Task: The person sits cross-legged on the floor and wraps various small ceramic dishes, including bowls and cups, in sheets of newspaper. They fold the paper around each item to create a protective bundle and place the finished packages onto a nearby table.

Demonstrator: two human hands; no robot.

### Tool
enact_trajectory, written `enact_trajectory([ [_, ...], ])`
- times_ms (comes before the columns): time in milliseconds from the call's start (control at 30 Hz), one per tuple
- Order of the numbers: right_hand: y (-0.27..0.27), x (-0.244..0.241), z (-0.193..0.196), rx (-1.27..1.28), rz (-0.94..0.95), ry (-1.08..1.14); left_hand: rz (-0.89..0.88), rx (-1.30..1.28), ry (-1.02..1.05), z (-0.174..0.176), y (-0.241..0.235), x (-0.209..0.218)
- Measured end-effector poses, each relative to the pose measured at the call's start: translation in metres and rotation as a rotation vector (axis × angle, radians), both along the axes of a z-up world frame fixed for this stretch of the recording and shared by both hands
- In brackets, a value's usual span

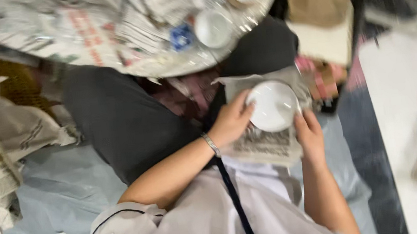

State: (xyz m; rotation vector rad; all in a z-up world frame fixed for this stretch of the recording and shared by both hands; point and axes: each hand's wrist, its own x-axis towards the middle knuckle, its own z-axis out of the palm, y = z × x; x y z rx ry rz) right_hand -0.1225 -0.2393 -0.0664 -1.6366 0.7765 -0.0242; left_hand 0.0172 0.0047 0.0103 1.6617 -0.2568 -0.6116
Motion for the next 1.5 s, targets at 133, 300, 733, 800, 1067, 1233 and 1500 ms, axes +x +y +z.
enact_trajectory([
  [133,0.014,0.019,0.008,0.254,-0.130,-0.161,0.046,-0.161,0.139,0.012,0.024,0.027],
  [300,0.026,0.045,0.019,0.109,-0.231,-0.146,0.438,-0.234,0.093,0.059,0.136,0.125],
  [733,0.009,0.091,-0.046,-0.056,-0.297,-0.186,0.791,0.158,-0.637,0.011,0.436,0.459],
  [800,0.008,0.083,-0.044,-0.073,-0.314,-0.180,0.868,0.225,-0.486,-0.006,0.443,0.472],
  [1067,0.004,0.053,-0.026,-0.141,-0.364,-0.139,0.800,0.239,-0.434,-0.029,0.451,0.476],
  [1233,0.000,0.050,-0.029,-0.158,-0.369,-0.149,0.784,0.228,-0.416,-0.032,0.448,0.475],
  [1500,0.004,0.044,-0.040,-0.174,-0.380,-0.173,0.775,0.423,-0.380,-0.034,0.446,0.471],
])
